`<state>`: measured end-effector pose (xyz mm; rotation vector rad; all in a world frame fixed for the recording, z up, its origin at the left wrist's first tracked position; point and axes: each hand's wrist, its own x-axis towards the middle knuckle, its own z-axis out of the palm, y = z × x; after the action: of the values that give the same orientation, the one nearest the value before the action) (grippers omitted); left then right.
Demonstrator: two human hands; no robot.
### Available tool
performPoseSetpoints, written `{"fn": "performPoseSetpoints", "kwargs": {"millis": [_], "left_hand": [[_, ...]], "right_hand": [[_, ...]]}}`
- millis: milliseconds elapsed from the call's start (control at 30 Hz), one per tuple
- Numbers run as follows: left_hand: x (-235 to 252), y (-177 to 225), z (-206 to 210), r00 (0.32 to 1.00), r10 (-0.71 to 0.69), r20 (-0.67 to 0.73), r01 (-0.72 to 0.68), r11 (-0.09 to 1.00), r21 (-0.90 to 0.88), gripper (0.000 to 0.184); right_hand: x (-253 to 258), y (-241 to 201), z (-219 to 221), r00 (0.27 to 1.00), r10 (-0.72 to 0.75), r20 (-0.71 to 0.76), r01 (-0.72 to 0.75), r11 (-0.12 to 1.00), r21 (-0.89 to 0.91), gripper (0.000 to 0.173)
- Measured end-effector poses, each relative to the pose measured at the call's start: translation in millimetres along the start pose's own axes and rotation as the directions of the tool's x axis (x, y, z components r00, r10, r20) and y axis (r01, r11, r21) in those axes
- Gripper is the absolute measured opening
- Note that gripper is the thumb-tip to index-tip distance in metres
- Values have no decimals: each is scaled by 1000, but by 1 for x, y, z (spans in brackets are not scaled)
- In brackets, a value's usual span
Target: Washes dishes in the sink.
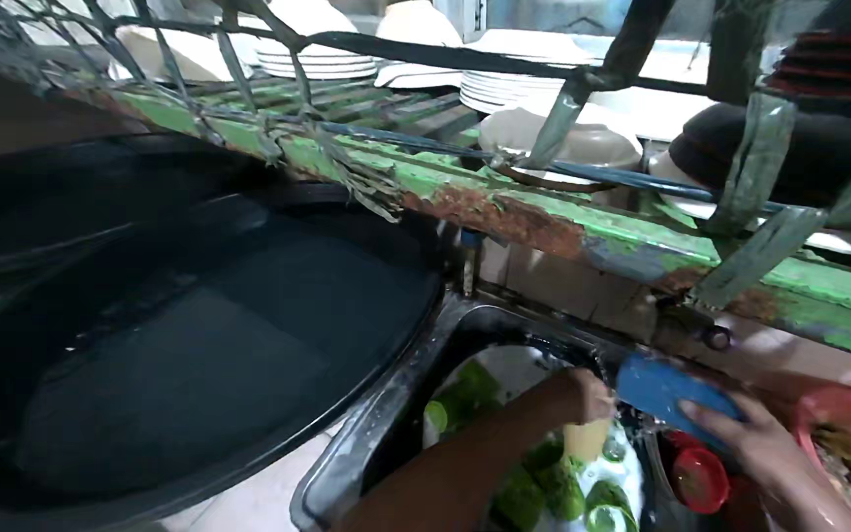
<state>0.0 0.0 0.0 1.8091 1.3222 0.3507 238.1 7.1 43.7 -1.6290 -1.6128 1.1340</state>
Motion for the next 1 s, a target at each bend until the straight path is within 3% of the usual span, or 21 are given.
{"fn": "performPoseSetpoints", "kwargs": {"millis": [133, 200, 233, 300, 333, 400, 467, 500, 567, 733, 833, 900, 1000], "left_hand": [[14, 48, -5, 990, 116, -78, -77, 917, 390, 35], [9, 62, -12, 980, 133, -150, -63, 913, 403, 35], [6, 64, -15, 977, 95, -191, -29, 946, 321, 36], [7, 58, -14, 960, -87, -267, 62, 993, -100, 36], [10, 51, -12, 939, -224, -261, 113, 918, -380, 36], [13, 31, -6, 871, -464, -161, 166, 587, -792, 37], [8, 18, 1, 804, -592, -55, 137, 275, -952, 38], [4, 15, 5, 785, -619, -31, 117, 197, -974, 38], [-8, 17, 18, 786, -619, -4, 109, 144, -983, 38], [-36, 63, 56, 866, -498, 48, 130, 131, -983, 41], [-54, 82, 61, 901, -429, 60, 122, 120, -985, 46], [-69, 75, 61, 944, -315, 93, 174, 241, -955, 60], [-96, 59, 50, 956, -281, 88, 245, 592, -767, 72]], "right_hand": [[-33, 56, -44, 978, 53, -200, -43, 998, 55, 57], [-46, 82, -59, 976, 47, -214, -55, 998, -31, 60], [-52, 92, -63, 975, 40, -218, -53, 997, -53, 60], [-66, 101, -65, 973, 68, -221, -74, 997, -17, 57], [-73, 101, -65, 973, 86, -214, -85, 996, 13, 57], [-86, 93, -63, 977, 95, -189, -88, 995, 47, 59], [-101, 73, -62, 979, 49, -196, -39, 998, 54, 60], [-109, 57, -62, 978, 12, -206, 0, 998, 56, 60], [-121, 24, -61, 974, -90, -210, 97, 995, 24, 59], [-121, -29, -39, 925, -361, -117, 304, 890, -340, 70], [-117, -21, -16, 928, -364, -77, 322, 890, -323, 83], [-120, -3, -4, 938, -320, -131, 282, 927, -246, 81], [-132, 18, 0, 981, -79, -179, 102, 987, 126, 83]]}}
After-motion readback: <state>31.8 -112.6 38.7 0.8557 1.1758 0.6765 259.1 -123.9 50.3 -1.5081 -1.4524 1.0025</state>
